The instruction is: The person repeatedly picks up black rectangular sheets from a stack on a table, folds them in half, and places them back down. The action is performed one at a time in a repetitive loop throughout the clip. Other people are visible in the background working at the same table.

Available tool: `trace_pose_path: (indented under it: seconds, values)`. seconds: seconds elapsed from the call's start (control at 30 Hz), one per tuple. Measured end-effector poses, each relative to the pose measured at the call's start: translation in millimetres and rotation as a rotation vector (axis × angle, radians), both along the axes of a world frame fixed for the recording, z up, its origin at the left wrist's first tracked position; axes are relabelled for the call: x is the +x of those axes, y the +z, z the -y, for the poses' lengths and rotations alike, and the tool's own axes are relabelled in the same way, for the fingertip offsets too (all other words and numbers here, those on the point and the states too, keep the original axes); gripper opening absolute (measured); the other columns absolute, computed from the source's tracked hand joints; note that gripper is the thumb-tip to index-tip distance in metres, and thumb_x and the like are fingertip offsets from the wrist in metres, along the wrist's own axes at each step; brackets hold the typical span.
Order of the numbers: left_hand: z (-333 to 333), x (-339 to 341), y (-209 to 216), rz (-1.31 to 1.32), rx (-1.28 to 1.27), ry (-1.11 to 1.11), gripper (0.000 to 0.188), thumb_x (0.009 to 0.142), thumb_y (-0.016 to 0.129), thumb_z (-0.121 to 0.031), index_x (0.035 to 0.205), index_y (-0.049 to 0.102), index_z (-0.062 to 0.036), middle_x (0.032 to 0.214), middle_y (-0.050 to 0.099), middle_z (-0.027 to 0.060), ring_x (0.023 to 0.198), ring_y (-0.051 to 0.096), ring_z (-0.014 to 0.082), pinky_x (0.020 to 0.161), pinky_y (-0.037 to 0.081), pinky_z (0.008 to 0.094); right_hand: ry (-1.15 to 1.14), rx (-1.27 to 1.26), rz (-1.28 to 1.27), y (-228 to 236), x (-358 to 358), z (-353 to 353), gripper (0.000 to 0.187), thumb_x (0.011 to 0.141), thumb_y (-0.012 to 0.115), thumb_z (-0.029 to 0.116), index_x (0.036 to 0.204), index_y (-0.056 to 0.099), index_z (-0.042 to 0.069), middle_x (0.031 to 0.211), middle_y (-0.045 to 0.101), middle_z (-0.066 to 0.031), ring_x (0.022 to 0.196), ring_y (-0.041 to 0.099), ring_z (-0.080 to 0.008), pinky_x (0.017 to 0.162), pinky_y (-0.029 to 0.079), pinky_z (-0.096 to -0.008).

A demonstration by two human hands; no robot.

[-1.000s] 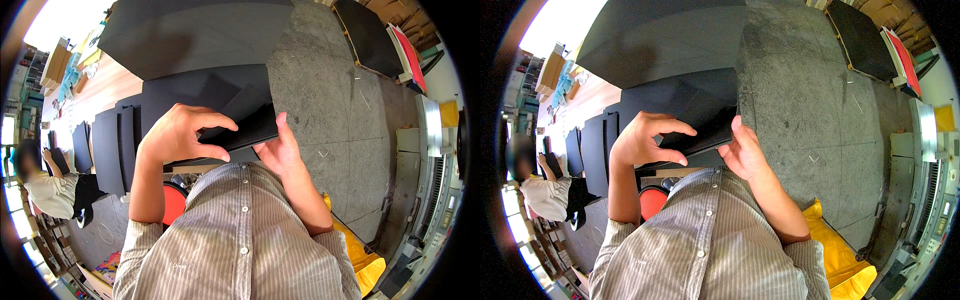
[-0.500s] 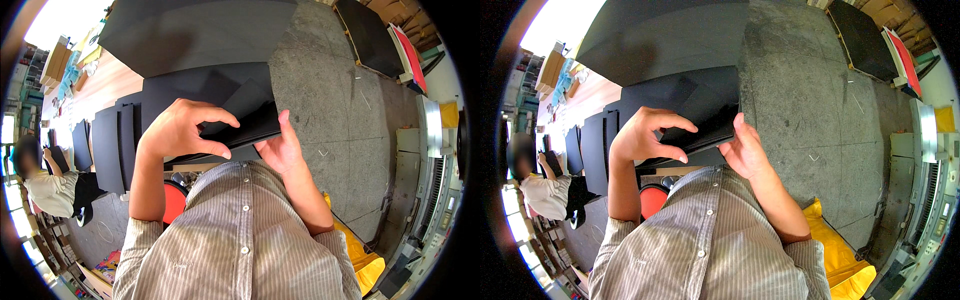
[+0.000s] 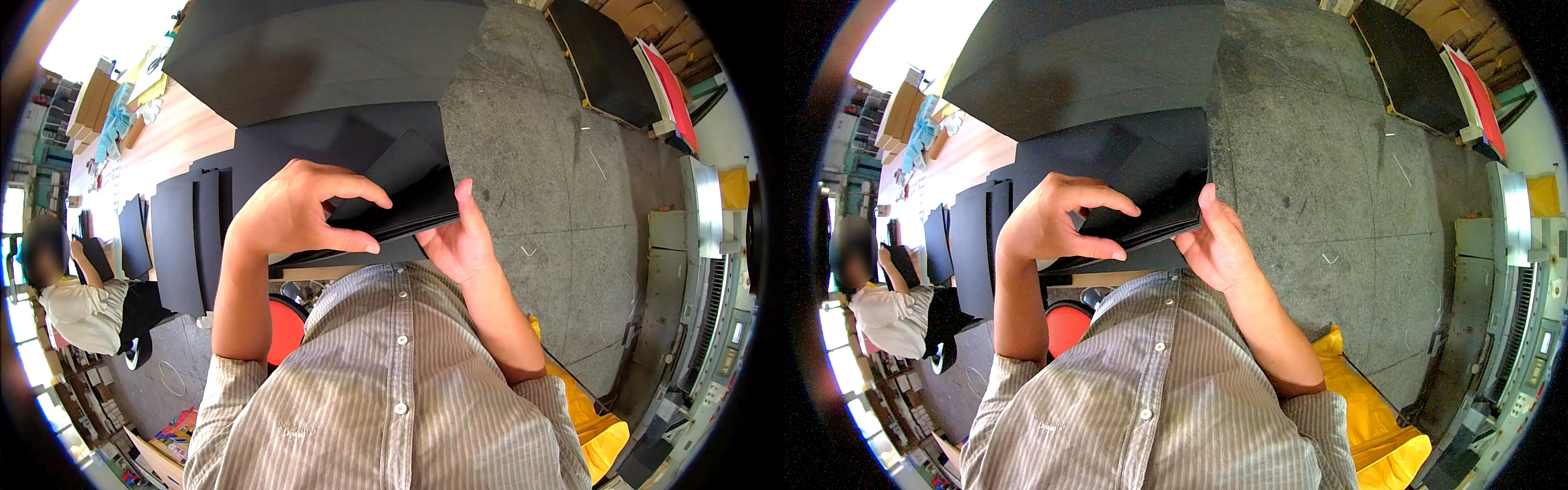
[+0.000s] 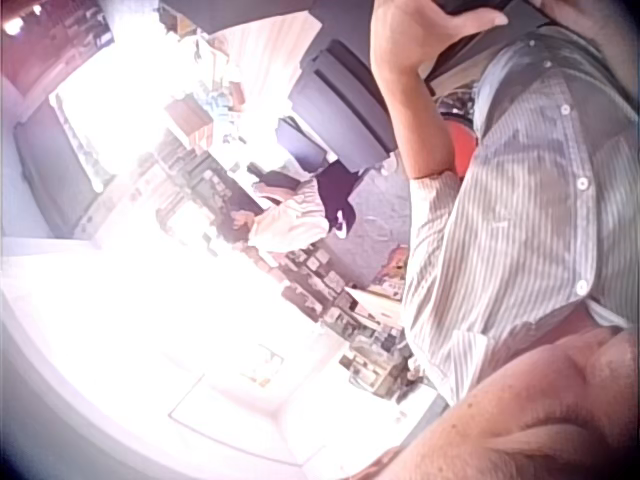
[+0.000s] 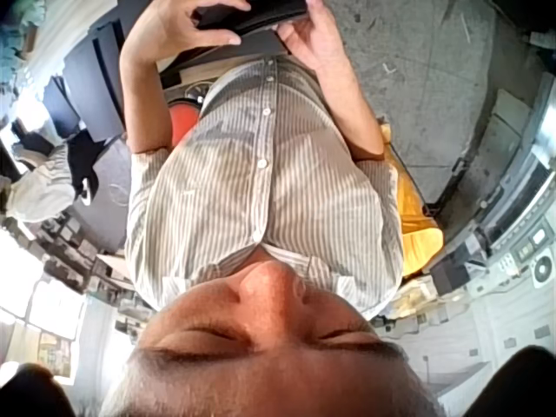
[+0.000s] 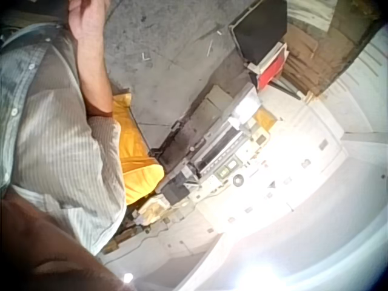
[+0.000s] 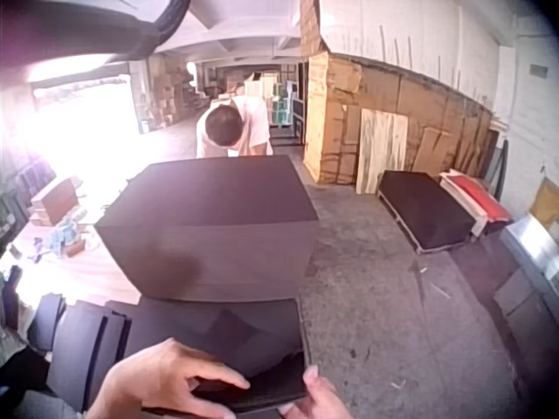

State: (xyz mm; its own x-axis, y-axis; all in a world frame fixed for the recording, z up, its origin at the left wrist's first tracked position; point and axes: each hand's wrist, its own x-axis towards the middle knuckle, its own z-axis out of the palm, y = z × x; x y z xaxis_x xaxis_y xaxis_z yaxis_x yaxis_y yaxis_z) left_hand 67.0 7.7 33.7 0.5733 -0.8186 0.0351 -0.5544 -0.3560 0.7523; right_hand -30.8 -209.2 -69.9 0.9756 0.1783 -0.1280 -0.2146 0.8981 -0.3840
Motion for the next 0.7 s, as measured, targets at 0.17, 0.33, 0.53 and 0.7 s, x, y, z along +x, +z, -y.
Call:
trace_pose_path:
  seconds: [0.17,0.33,0.53,0.7]
  values:
    - [-0.9,1.9,-0.7,-0.017,-0.020,-0.003,0.044,0.066,0.090,-0.028,0.103,0.075,-0.0096,0.092,0.074,0.0060,0.076,0.070,0.0202,0.059,0.051,0.0296,0.007,-0.024,0.003,0.4,0.7,0.2,0.060,0.099,0.053,0.049,0.130,0.053,-0.002,0.132,0.059,-0.0154,0.124,0.056,-0.0289,0.108,0.042,-0.0474]
    - [-2.0,2.5,1.4,-0.035,0.012,-0.005,0.042,0.068,0.089,-0.029,0.103,0.075,-0.0094,0.092,0.074,0.0062,0.076,0.070,0.0201,0.059,0.051,0.0298,0.015,0.005,0.009,-2.3,1.2,-0.1,0.061,0.099,0.052,0.050,0.131,0.053,-0.002,0.134,0.059,-0.0147,0.125,0.055,-0.0288,0.109,0.040,-0.0478]
    - [-4.3,5.1,-3.2,0.023,-0.045,-0.034,0.042,0.068,0.089,-0.029,0.103,0.075,-0.0094,0.092,0.074,0.0060,0.076,0.070,0.0201,0.058,0.051,0.0299,-0.004,0.033,-0.003,-8.3,-0.8,1.8,0.057,0.100,0.051,0.048,0.133,0.053,0.002,0.136,0.058,-0.0129,0.128,0.051,-0.0292,0.110,0.039,-0.0492]
    - [-5.3,4.3,-1.9,-0.028,-0.009,-0.013,0.042,0.070,0.087,-0.031,0.104,0.075,-0.0111,0.092,0.074,0.0064,0.075,0.069,0.0210,0.058,0.052,0.0299,0.005,0.035,0.021,-4.6,0.6,1.0,0.059,0.099,0.052,0.050,0.133,0.053,0.002,0.137,0.058,-0.0112,0.129,0.051,-0.0276,0.113,0.036,-0.0453]
